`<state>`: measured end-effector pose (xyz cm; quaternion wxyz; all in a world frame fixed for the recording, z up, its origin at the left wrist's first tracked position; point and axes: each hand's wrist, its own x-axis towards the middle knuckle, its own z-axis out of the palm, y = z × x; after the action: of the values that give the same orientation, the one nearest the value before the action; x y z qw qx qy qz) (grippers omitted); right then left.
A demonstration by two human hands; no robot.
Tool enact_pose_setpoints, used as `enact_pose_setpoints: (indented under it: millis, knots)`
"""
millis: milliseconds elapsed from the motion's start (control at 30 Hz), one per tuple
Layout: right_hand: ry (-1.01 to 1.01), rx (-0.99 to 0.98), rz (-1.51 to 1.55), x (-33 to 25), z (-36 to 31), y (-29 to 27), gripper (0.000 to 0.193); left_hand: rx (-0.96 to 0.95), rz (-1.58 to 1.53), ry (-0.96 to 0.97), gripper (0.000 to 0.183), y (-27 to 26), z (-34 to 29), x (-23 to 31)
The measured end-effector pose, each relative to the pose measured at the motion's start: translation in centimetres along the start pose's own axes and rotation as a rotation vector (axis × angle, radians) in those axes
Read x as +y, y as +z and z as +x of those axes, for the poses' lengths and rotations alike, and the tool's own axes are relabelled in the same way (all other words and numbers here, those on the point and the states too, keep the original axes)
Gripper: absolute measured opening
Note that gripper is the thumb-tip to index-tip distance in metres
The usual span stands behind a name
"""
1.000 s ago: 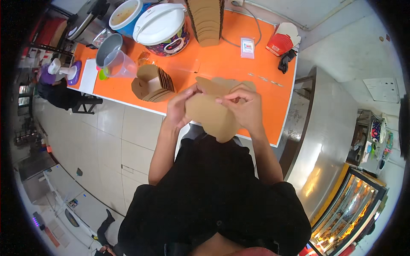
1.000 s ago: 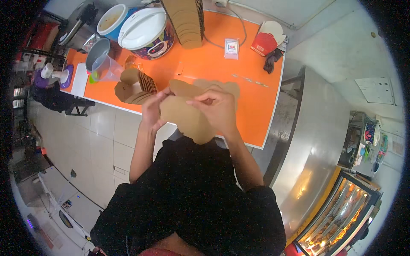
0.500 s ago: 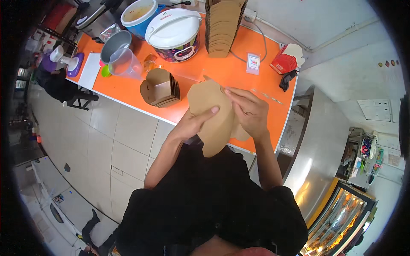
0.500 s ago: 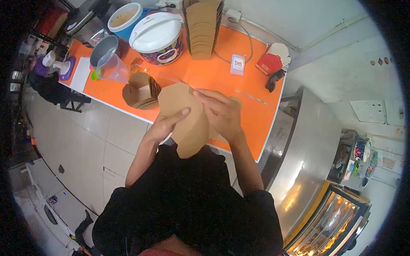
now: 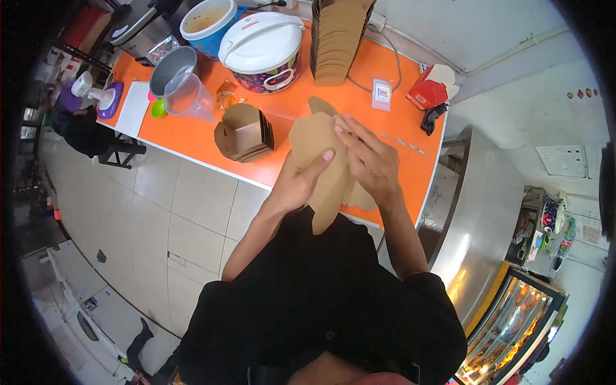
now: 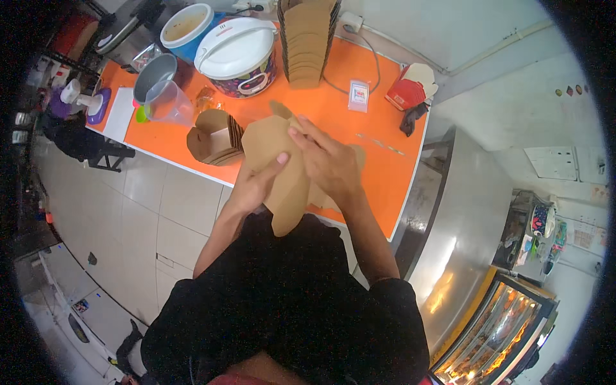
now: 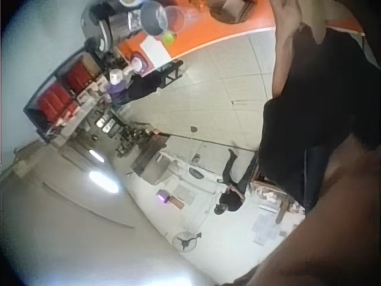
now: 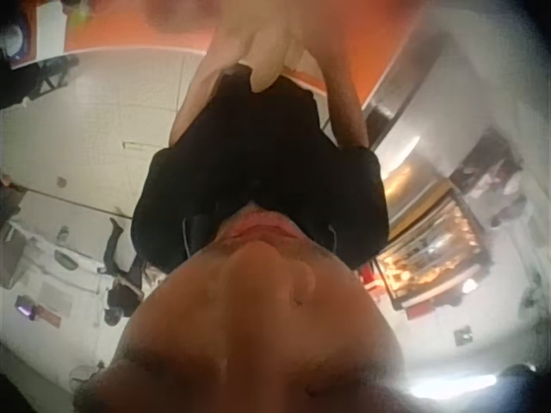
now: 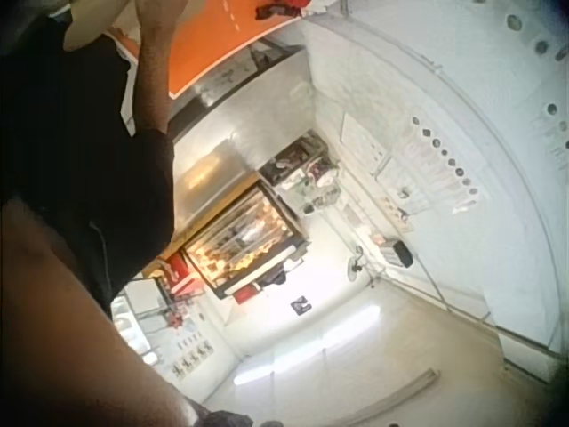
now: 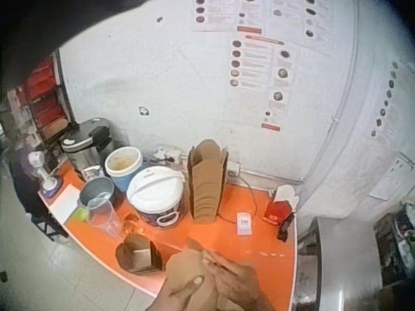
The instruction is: The person assembles flat cardboard pieces into small rectangular boxes by hand. They fold the flaps and tuck them into slots to form the box structure, then place the finished boxes into a stack on the counter.
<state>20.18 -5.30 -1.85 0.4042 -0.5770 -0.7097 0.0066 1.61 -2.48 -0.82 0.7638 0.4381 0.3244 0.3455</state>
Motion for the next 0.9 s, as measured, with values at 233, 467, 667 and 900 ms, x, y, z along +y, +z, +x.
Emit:
enact_pose_setpoints:
  millis: [233,467,667,900]
  knots:
    - [-0.054,0.047,0.046,-0.1,0.0,-0.1,0.036,-0.03,0.103,0.051,0.042,-0.4,0.1,0.1]
    - [0.305,0.028,0.375,-1.1,0.9,-1.7,0.019,-0.056,0.306,0.054,0.045,-0.7,0.4,2.2]
    - [0.609,-0.041,0.887,1.1,1.8,-2.0,0.016,-0.199,0.2,0.061,0.044,-1.3,0.5,2.4]
    - [0.672,-0.137,0.706,0.7,1.2,-1.7,0.022,-0.298,0.372,0.215,0.056,-2.0,0.7,1.6]
